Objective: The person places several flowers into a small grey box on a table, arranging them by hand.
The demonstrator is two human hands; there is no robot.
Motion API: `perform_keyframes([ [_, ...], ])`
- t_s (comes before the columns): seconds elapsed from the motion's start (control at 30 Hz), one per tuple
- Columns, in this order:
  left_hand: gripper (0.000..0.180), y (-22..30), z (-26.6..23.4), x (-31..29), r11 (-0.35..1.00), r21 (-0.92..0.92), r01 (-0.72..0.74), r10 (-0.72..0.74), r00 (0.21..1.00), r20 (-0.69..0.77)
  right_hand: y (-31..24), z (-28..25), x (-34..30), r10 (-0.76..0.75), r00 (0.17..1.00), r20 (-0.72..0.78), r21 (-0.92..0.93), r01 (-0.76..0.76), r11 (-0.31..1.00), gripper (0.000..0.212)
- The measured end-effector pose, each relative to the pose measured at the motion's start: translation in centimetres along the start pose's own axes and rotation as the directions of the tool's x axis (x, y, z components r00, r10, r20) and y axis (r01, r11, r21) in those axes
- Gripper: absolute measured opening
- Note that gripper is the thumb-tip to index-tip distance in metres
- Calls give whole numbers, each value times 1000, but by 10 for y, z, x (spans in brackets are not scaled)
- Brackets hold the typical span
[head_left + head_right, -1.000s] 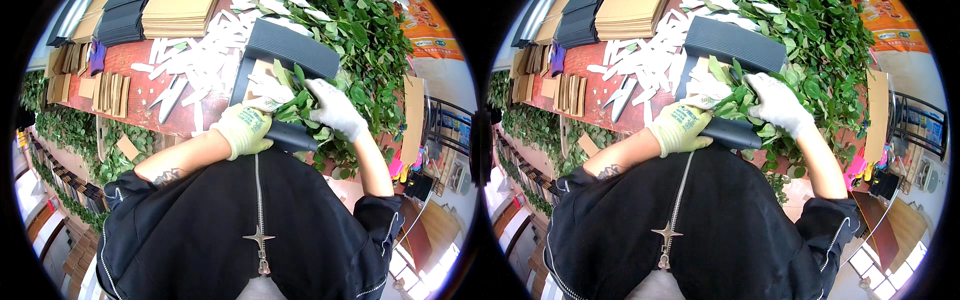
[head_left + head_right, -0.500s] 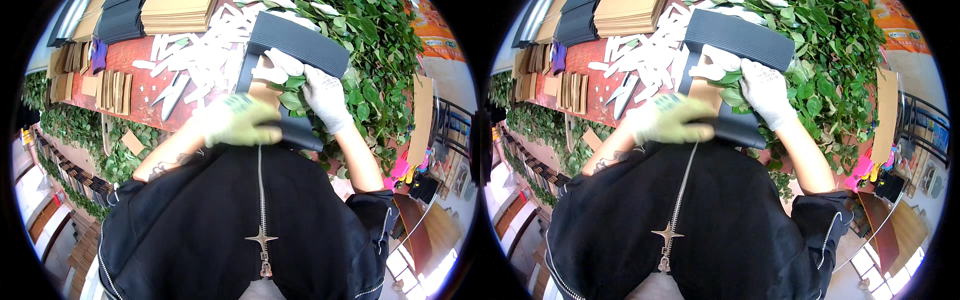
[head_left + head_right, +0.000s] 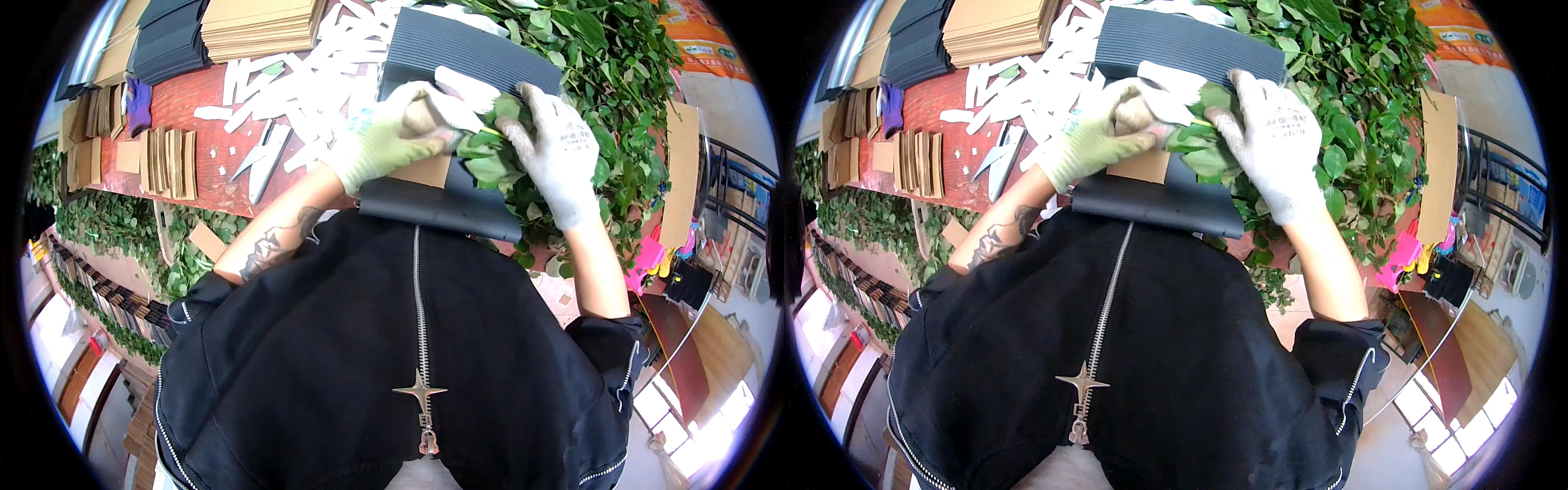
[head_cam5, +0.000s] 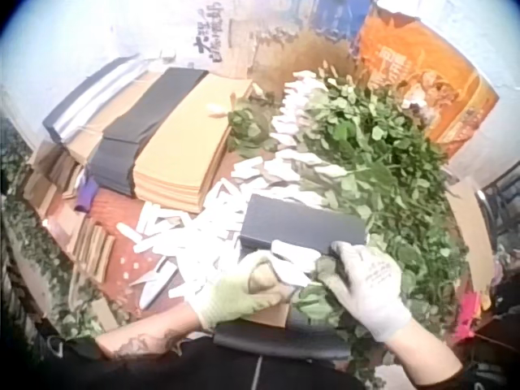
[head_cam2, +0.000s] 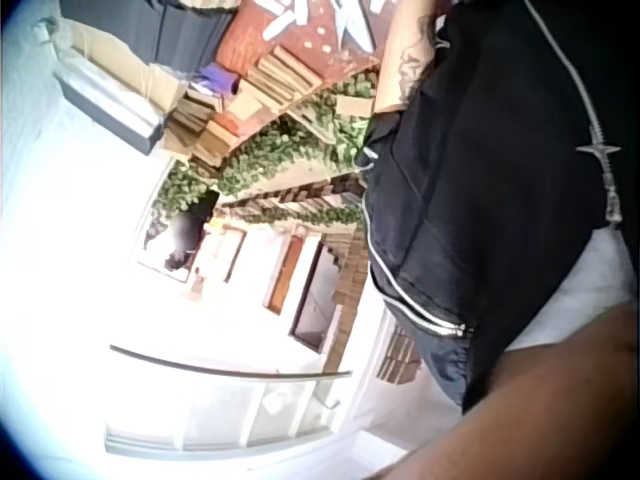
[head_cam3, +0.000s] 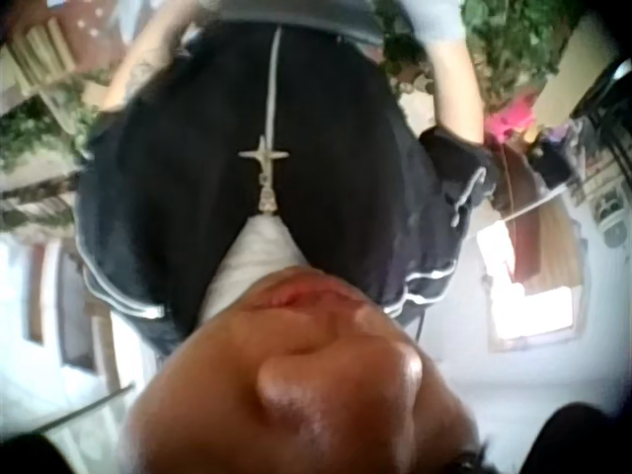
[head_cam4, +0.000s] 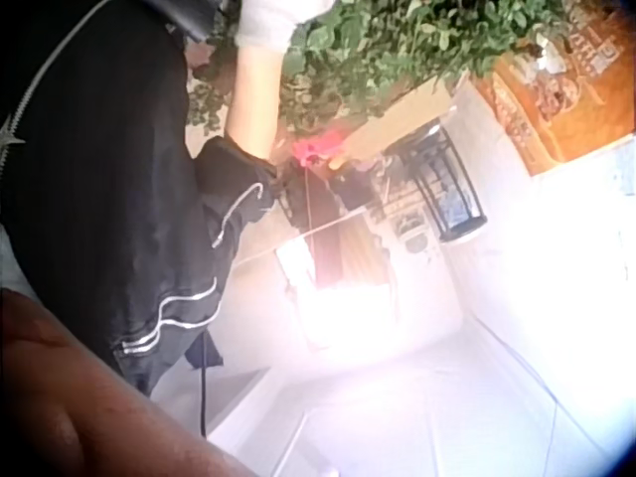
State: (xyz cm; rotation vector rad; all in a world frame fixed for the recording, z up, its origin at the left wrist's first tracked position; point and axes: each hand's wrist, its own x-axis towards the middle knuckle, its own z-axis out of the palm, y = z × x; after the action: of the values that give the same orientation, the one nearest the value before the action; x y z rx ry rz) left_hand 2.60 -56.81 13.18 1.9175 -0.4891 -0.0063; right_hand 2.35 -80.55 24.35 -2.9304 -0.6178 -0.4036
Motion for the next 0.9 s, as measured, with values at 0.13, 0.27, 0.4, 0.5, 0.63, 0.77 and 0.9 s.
perform_keyframes([
  [0.13, 31, 38, -22, 0, 934, 156, 323, -357, 875, 328, -5, -36, -10, -162, 985, -56, 186, 170, 968, 28],
  [0.27, 26, 43, -44, 0, 903, 239, 356, -428, 715, 553, -20, -5, -34, -187, 949, 255, 147, 153, 977, 41],
  [0.4, 35, 53, -60, 10, 892, 49, 449, -431, 812, 393, -15, 30, -45, -220, 956, 192, 55, 214, 975, 35],
  [0.5, 54, 70, -57, 20, 931, -177, 319, -223, 882, 415, -17, 16, -40, -302, 938, 172, 198, 267, 943, 38],
  [0.63, 56, 32, -23, 23, 998, 67, 13, -44, 872, 488, -17, -19, -35, -345, 916, 206, 311, 273, 910, 42],
  [0.77, 41, 14, -14, 35, 992, 115, 58, -113, 821, 560, 7, -65, -43, -276, 931, 238, 457, 143, 878, 44],
  [0.9, 36, 3, -8, 35, 988, 36, 150, -149, 868, 474, 34, -113, -46, 4, 997, -82, 503, 38, 864, 39],
])
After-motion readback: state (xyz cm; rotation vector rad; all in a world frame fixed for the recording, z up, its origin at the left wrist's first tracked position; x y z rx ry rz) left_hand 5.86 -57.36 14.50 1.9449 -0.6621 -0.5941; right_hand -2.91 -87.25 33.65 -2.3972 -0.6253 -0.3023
